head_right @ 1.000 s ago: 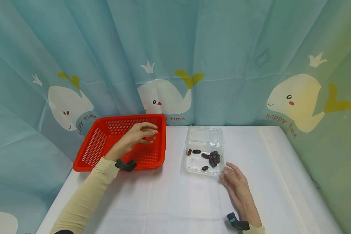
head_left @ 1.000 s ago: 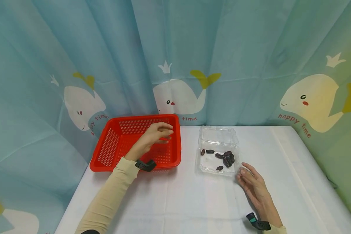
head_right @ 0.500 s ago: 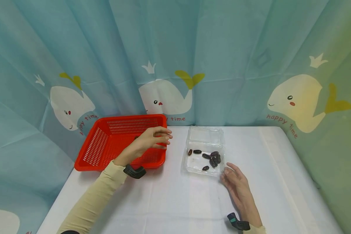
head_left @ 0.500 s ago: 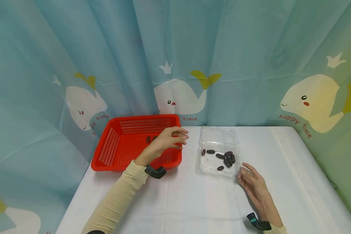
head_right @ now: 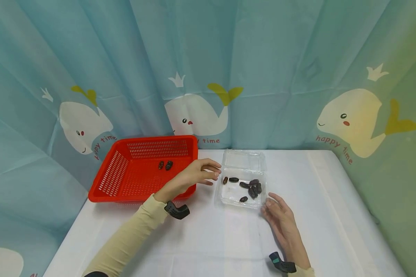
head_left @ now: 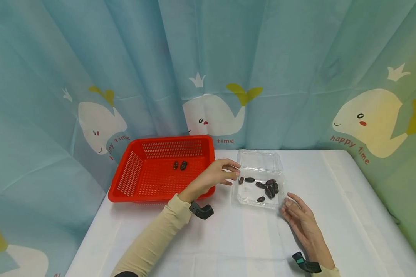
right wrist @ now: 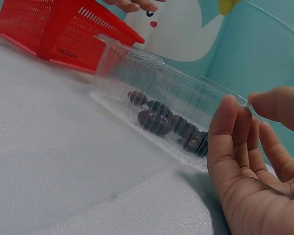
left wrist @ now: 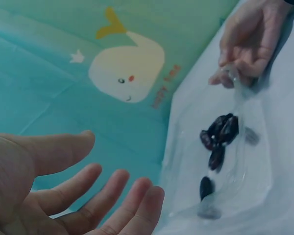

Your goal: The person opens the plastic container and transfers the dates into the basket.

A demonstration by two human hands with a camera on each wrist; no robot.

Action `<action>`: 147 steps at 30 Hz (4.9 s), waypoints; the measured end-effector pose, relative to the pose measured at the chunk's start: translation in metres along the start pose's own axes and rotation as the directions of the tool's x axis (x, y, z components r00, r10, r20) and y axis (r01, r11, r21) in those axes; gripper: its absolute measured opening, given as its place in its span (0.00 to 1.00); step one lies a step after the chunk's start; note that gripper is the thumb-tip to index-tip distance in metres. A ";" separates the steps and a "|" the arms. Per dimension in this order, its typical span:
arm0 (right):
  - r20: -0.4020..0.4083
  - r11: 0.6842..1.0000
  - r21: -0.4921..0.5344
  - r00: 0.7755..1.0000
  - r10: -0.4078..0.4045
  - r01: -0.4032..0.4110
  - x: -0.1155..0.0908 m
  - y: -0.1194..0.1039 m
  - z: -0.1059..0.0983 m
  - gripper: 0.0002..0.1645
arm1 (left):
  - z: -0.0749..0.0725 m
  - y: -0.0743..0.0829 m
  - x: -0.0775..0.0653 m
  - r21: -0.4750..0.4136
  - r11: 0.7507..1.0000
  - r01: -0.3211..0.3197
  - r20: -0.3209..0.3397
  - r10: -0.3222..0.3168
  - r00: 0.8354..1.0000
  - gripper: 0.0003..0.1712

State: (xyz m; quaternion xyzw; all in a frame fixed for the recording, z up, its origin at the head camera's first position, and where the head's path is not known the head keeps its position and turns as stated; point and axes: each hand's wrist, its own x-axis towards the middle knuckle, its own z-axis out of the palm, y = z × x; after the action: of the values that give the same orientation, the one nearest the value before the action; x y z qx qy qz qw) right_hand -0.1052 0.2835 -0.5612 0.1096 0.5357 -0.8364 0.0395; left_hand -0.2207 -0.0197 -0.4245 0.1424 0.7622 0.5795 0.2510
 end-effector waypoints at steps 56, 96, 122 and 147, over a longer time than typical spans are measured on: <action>-0.034 0.999 -0.025 0.999 0.040 -0.041 0.001 -0.003 0.003 0.18 | 0.094 -0.035 0.075 0.389 0.913 0.126 0.103 -0.179 0.978 0.14; -0.006 1.000 0.021 1.000 0.013 -0.013 -0.001 -0.003 0.001 0.17 | 0.106 -0.042 0.070 0.660 0.749 -0.065 0.046 0.047 0.998 0.08; 0.009 0.999 0.047 1.000 0.009 -0.010 -0.001 -0.003 0.002 0.17 | 0.098 -0.029 0.057 0.350 0.931 -0.107 -0.053 0.134 0.990 0.10; -0.005 0.999 0.037 1.000 0.016 -0.016 0.000 -0.001 0.001 0.18 | 0.057 -0.006 0.013 0.055 0.968 -0.247 -0.101 0.251 0.963 0.14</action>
State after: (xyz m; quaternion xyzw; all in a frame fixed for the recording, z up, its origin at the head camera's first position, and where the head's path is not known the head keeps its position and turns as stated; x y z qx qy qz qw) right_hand -0.1057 0.2833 -0.5597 0.1169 0.5194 -0.8454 0.0425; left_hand -0.2000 0.0322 -0.4444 0.2109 0.7626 0.5971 0.1317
